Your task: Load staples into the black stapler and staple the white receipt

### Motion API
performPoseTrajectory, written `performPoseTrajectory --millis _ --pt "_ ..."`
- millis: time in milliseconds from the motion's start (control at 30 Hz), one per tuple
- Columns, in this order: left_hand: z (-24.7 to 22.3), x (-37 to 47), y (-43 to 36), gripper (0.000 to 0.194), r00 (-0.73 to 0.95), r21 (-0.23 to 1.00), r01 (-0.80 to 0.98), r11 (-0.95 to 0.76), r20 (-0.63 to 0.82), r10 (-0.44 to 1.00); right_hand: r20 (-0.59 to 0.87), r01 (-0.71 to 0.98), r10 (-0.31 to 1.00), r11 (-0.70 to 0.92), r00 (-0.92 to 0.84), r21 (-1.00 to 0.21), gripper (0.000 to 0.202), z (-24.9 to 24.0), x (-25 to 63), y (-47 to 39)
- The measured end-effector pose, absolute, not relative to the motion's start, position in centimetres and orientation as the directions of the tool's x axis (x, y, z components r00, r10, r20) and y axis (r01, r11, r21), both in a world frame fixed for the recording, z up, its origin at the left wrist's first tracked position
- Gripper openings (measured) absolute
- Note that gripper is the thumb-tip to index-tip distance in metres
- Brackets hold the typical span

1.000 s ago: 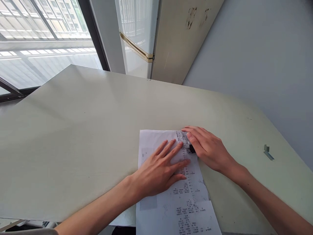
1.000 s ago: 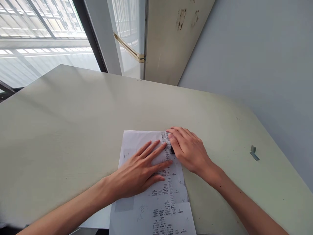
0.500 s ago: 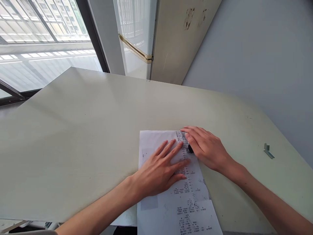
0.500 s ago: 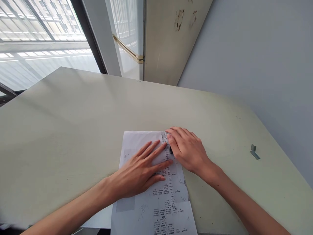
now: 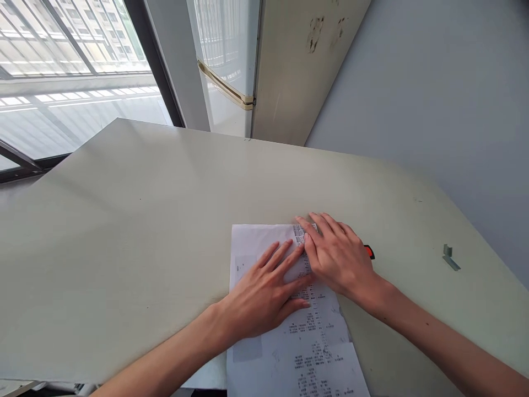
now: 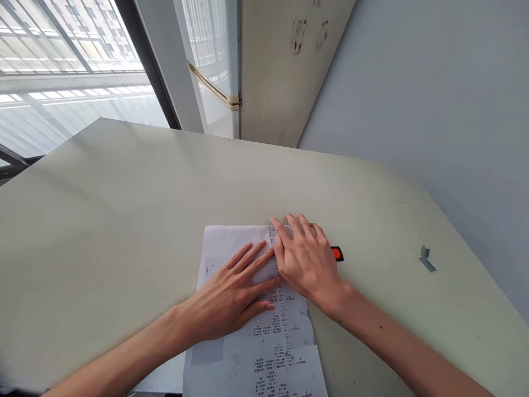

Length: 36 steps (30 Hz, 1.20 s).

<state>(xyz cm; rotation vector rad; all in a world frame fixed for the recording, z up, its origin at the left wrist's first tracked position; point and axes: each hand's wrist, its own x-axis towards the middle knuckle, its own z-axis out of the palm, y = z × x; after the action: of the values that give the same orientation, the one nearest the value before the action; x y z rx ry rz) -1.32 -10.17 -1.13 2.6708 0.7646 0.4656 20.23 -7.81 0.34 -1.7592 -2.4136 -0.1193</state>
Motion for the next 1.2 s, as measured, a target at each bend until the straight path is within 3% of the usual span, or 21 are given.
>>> performPoseTrajectory --millis 233,333,467,700,833,1033,1200 --pt "-0.9 -1.3 -10.0 0.051 0.804 0.383 0.444 -0.810 0.229 0.549 0.194 0.943 0.927 0.332 -0.321 -0.025 0.049 0.7 20.1 -7.6" --pt "-1.0 -1.4 -10.0 0.050 0.802 0.388 0.430 -0.815 0.251 0.543 0.176 0.933 0.936 0.331 -0.305 -0.144 0.050 1.4 20.6 -7.7" --pt "-0.9 -1.4 -10.1 0.046 0.805 0.383 0.429 -0.818 0.248 0.539 0.282 0.877 0.918 0.364 -0.280 -0.314 0.047 1.8 22.0 -8.2" --pt "0.0 -3.4 -9.9 0.045 0.825 0.331 0.452 -0.828 0.198 0.530 0.380 0.794 0.840 0.514 -0.388 -0.325 0.038 -0.1 26.2 -9.8" --pt "0.6 -6.1 -9.7 0.045 0.801 0.359 0.485 -0.797 0.182 0.570 0.356 0.768 0.858 0.498 -0.370 -0.402 0.034 -1.4 28.4 -10.2" --pt "1.8 -8.8 -7.6 0.039 0.578 0.381 0.689 -0.617 0.224 0.785 0.315 0.705 0.886 0.463 -0.341 -0.537 0.029 -1.4 28.9 -10.0" --pt "1.7 -9.3 -4.8 0.052 0.271 0.323 0.887 -0.330 0.215 0.938 0.277 0.674 0.914 0.407 -0.298 -0.617 0.028 -1.0 28.5 -10.2"
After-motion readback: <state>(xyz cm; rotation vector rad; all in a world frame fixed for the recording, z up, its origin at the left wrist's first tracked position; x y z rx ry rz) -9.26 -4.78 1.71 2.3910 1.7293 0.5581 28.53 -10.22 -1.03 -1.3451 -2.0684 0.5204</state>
